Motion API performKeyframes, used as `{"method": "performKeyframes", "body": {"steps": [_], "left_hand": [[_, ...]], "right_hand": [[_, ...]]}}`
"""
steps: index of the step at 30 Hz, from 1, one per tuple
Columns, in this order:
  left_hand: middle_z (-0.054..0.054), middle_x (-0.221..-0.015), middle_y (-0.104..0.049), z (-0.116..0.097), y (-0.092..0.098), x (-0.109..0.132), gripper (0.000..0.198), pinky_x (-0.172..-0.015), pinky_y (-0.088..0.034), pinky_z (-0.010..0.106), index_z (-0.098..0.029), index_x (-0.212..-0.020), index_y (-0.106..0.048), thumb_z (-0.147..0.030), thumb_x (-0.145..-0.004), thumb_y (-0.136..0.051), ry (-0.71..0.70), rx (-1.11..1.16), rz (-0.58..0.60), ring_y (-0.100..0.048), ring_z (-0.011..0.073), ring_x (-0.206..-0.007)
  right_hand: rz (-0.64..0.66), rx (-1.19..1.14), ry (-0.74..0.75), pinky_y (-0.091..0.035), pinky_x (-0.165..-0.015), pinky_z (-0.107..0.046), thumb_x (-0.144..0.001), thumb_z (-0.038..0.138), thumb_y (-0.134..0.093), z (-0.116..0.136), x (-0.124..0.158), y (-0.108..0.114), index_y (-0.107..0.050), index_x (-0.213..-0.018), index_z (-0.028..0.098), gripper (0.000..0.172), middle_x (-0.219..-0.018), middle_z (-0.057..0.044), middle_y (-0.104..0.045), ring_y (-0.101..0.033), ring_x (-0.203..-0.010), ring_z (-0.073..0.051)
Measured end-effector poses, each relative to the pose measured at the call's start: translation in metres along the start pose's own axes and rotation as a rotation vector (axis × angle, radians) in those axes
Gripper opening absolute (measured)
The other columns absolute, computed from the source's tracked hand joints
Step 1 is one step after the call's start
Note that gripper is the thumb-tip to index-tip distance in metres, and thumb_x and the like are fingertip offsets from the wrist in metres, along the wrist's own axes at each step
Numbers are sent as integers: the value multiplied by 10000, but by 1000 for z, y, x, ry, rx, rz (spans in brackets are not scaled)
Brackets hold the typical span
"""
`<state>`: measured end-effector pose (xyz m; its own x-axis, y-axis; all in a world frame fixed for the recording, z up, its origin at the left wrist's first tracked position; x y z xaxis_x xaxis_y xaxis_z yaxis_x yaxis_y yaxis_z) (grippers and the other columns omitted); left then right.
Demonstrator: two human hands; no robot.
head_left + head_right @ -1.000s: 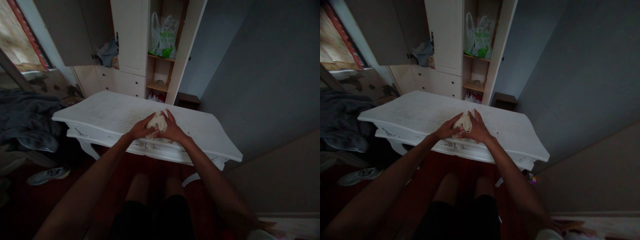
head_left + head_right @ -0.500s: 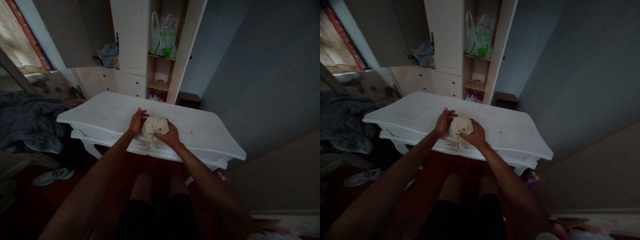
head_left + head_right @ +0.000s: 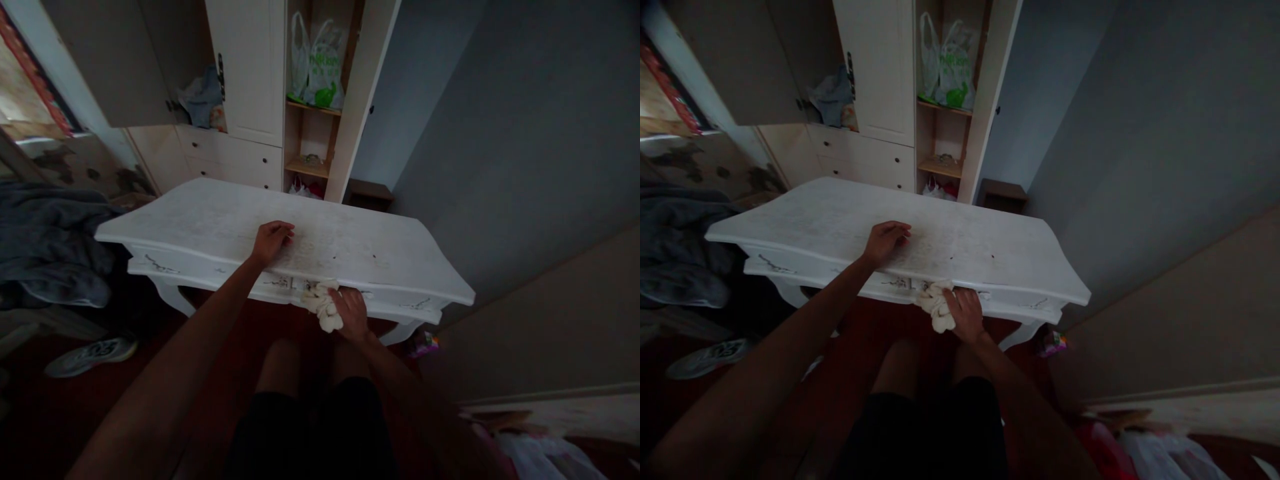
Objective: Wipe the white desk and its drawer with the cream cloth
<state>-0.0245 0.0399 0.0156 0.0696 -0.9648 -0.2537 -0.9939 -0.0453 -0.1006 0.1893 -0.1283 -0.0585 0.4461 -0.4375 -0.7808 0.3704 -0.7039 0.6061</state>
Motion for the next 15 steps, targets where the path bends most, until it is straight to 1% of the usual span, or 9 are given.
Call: {"method": "performKeyframes", "body": {"steps": [4, 6, 8, 12, 15], "left_hand": [[4, -632, -663, -1, 0, 0, 126, -489, -406, 206, -134, -740, -713, -190, -713, -604, -4, -33, -6, -549, 82, -476], [2, -620, -658, -1, 1, 0, 126, -486, -409, 203, -134, -735, -712, -182, -710, -599, -9, -35, -17, -550, 83, -478], [1, -615, -657, -1, 2, 0, 130, -486, -415, 202, -135, -733, -712, -180, -709, -592, -18, -27, -30, -553, 85, -481], [-1, -619, -660, 1, 4, -2, 136, -482, -422, 203, -139, -739, -714, -185, -704, -591, -22, -30, -47, -554, 88, -483], [3, -627, -664, 2, 4, -2, 131, -483, -425, 205, -139, -744, -714, -199, -704, -604, -11, -29, -49, -558, 89, -489]], "right_hand": [[16, -45, 3, -450, -809, -401, -935, 259, -508, 10, -5, -29, -549, -1303, 133, 391, -955, -125, -630, -532, -917, -257], [-2, -49, -2, -452, -819, -405, -918, 231, -534, 16, -8, -40, -550, -1307, 139, 400, -963, -128, -628, -535, -929, -255], [-15, -56, -9, -453, -862, -429, -916, 201, -531, 20, -6, -47, -556, -1307, 155, 394, -989, -133, -627, -537, -977, -259], [6, -71, 5, -422, -1001, -492, -927, 191, -508, 17, 7, -53, -552, -1324, 196, 400, -1095, -132, -629, -533, -1115, -269], [16, -98, 15, -416, -1039, -498, -934, 201, -506, 8, 22, -49, -539, -1352, 161, 422, -1131, -152, -638, -544, -1149, -277]]}}
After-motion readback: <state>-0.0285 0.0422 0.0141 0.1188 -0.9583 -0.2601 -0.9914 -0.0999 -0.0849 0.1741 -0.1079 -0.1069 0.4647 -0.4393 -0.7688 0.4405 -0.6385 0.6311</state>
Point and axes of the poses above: each hand's wrist, its own x-axis away from the middle knuckle, its own y-axis out of the back of the hand, z = x × y, the point moved 6 cm from there along -x, towards the middle knuckle
